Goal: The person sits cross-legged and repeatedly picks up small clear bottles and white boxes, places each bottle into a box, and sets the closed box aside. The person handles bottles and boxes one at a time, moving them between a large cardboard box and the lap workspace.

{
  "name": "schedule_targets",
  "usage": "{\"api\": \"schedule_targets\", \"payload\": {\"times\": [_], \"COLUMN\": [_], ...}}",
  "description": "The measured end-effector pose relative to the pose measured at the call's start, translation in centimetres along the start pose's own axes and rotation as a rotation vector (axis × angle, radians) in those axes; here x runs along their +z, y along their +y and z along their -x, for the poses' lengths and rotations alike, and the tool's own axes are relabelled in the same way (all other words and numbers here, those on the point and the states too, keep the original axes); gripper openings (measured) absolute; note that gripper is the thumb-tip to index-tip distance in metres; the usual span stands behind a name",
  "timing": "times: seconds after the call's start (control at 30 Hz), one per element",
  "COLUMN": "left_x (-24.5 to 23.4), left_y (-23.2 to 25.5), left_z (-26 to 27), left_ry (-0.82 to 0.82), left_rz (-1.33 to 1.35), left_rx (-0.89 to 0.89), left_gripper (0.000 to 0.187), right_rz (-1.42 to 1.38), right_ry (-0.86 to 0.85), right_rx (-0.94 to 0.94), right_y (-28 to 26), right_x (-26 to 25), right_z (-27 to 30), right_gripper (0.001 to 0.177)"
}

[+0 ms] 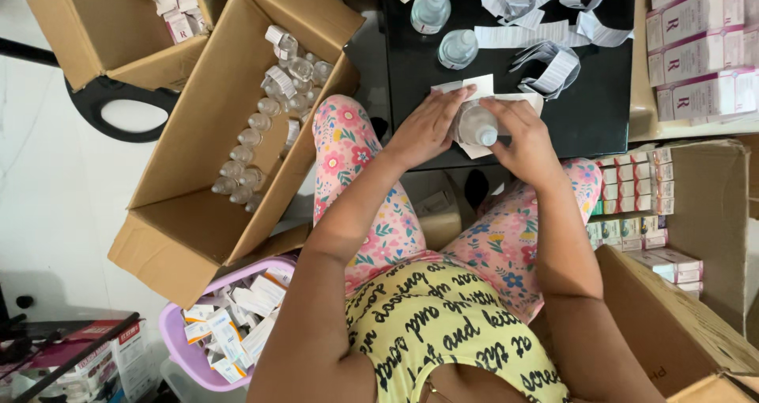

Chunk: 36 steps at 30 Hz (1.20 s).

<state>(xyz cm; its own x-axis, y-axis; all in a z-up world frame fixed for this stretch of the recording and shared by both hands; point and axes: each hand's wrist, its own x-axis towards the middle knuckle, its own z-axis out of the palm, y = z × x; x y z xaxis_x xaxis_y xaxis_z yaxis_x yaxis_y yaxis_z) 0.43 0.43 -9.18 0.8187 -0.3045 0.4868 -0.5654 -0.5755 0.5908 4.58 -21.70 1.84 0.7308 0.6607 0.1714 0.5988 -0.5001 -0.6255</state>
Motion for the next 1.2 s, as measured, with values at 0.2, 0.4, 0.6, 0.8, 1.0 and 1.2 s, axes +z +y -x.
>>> {"api": "schedule_targets", "payload": {"times": [0.2,0.4,0.6,0.8,1.0,1.2], "left_x": [-0.3,-1.0,-1.0,-0.7,-0.4,-0.7], "left_y": [-0.1,-0.3,-0.1,-0.1,0.1,-0.7], "left_z": [0.0,0.1,0.0,0.0,0.1,0.2], "left_ry": [0.009,-0.032,-0.031,-0.020,-0.035,0.010], "left_rz": [0.049,0.082,0.084,0.061,0.048,0.103], "left_rx": [-0.043,-0.108,-0.124,-0.125,-0.122,-0.215], "left_gripper": [0.113,0.119,0.119,0.116,0.118,0.124], "right_rz": [0.039,0.065,0.223,0.308,0.219,0.078], "right_ry": [-0.036,-0.037,0.019,0.096,0.104,0.268], "right_rx": [-0.064,-0.034,-0.050,-0.027,0.160,0.039], "right_y": [-1.2,-1.8,-2.0,-1.0,0.3,-1.8], "right_x": [-0.4,0.1,1.3,3.4,4.7,3.7], "right_z": [-1.1,-1.7,-1.6,-1.2,-1.7,-0.6], "right_gripper": [0.073,0.063,0.068,0.058,0.050,0.029]}}
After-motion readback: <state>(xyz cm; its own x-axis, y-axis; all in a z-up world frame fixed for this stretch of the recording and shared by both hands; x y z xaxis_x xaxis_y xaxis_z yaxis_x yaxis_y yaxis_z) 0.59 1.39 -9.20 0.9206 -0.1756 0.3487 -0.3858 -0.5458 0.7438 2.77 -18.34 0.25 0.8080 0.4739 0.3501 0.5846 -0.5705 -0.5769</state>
